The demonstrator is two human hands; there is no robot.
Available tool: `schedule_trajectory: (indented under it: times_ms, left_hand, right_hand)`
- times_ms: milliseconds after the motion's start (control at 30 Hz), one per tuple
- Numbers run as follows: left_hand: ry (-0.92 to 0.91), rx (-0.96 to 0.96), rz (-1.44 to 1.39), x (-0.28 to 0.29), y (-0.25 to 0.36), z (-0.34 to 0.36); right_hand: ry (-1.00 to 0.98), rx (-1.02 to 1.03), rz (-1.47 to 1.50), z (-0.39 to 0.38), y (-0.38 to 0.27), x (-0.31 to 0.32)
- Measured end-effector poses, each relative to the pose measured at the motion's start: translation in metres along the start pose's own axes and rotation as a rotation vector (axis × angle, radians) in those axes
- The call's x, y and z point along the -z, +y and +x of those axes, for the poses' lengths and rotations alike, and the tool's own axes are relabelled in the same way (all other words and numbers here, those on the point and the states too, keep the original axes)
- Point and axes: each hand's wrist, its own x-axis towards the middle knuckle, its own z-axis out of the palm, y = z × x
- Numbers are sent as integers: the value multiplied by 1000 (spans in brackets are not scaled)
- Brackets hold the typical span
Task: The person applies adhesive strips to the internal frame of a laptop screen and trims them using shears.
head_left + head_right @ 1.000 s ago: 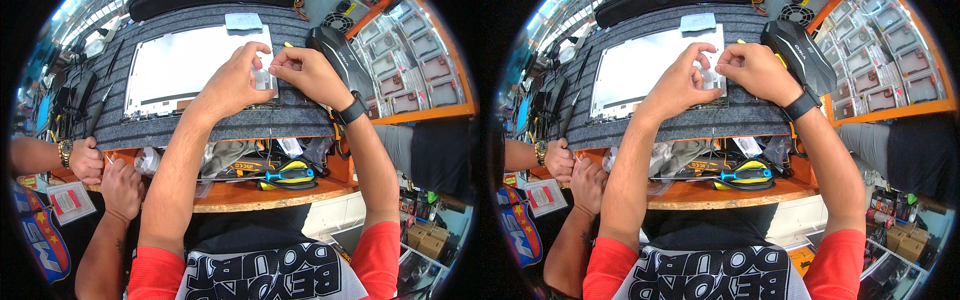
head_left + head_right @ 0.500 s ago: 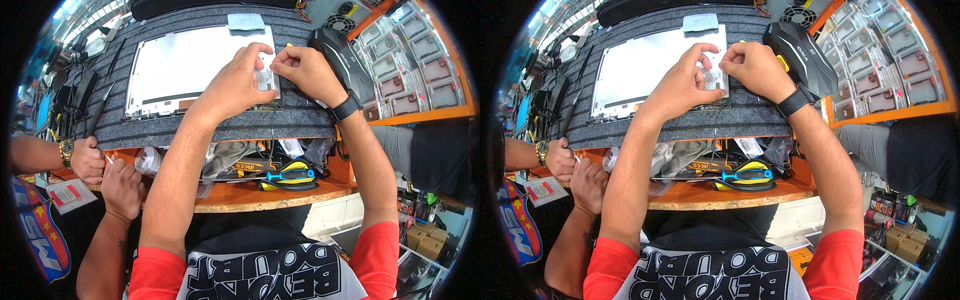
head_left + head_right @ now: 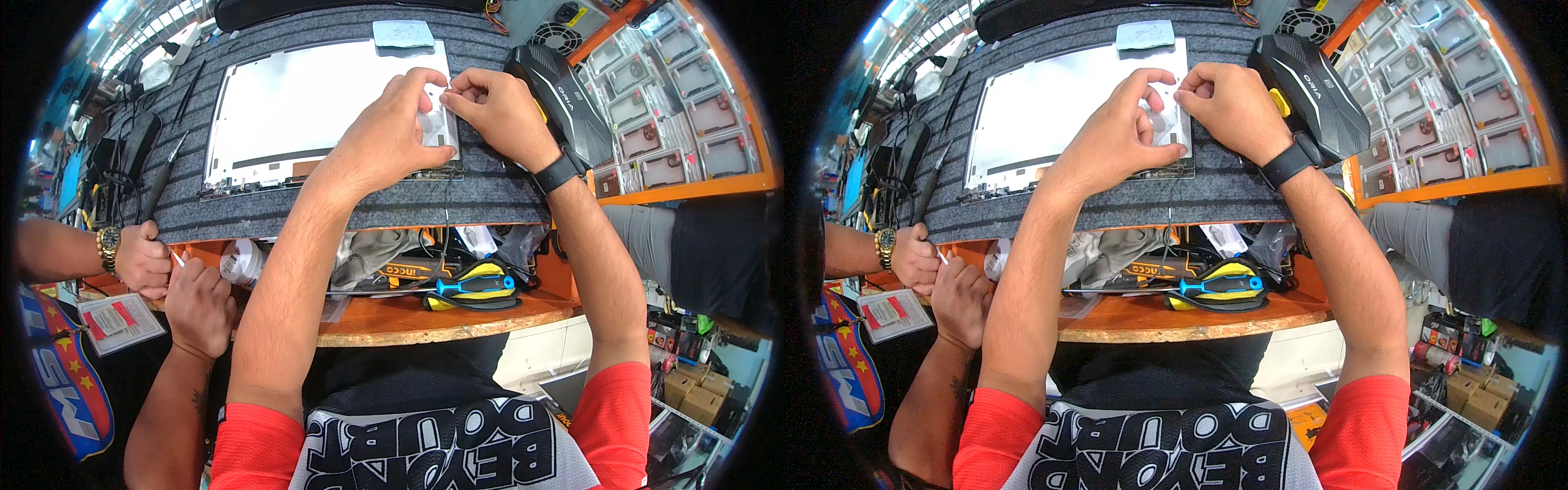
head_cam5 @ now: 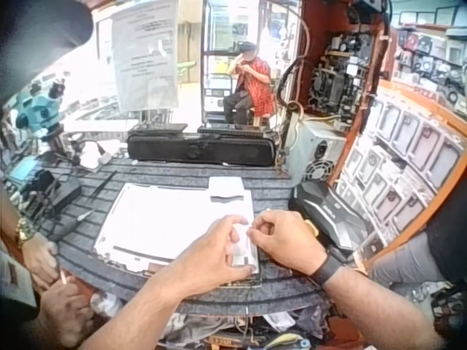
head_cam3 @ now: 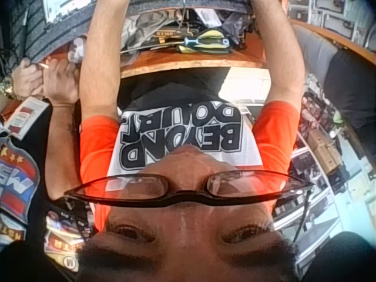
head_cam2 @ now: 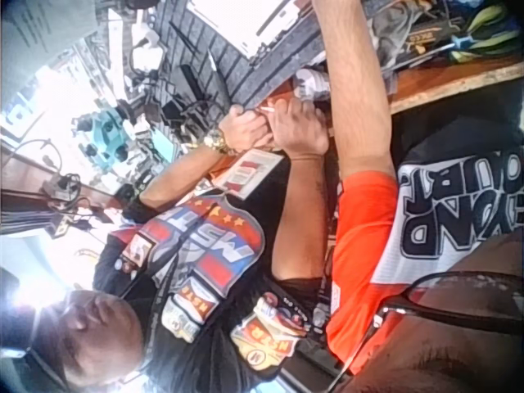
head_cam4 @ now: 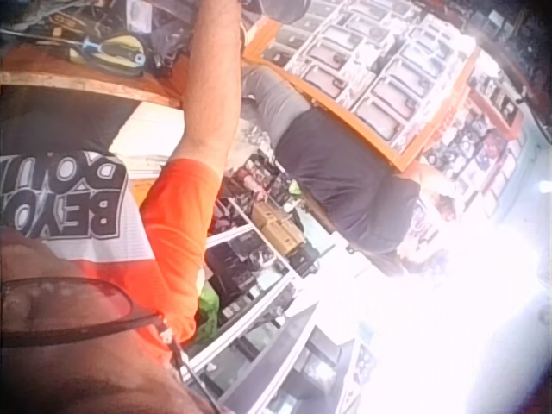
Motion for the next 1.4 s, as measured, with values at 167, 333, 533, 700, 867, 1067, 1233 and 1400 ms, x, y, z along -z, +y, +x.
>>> schedule_trajectory:
  times_ms: [167,333,533,700,867,1067,1233,1400]
  left_hand:
    - [5,7,-3,0,1,0]
    - [-6,13,-7,0,1,0]
    - [-3,-7,5,0,-1,0]
    - [1,-5,4,-1,-1,0]
    - [-9,-9,-10,0,0,0]
    - [-6,-3,1,0,0,-1]
    - [5,-12,22,-1,-1,0]
    - [5,-17,19,-1,-2,0]
  right_hand:
    - [2,-10,-16,2,0,0]
    - [2,-18,-33,5,0,-1]
    - [26,-5,-25,4,1,-2]
    - [35,3,-17,4,2,-4]
    - [57,41,-13,4,2,-5]
    - [56,23,-20,3,2,-5]
    - [59,31,-21,3,2,-5]
    - [60,28,-20,3,4,-6]
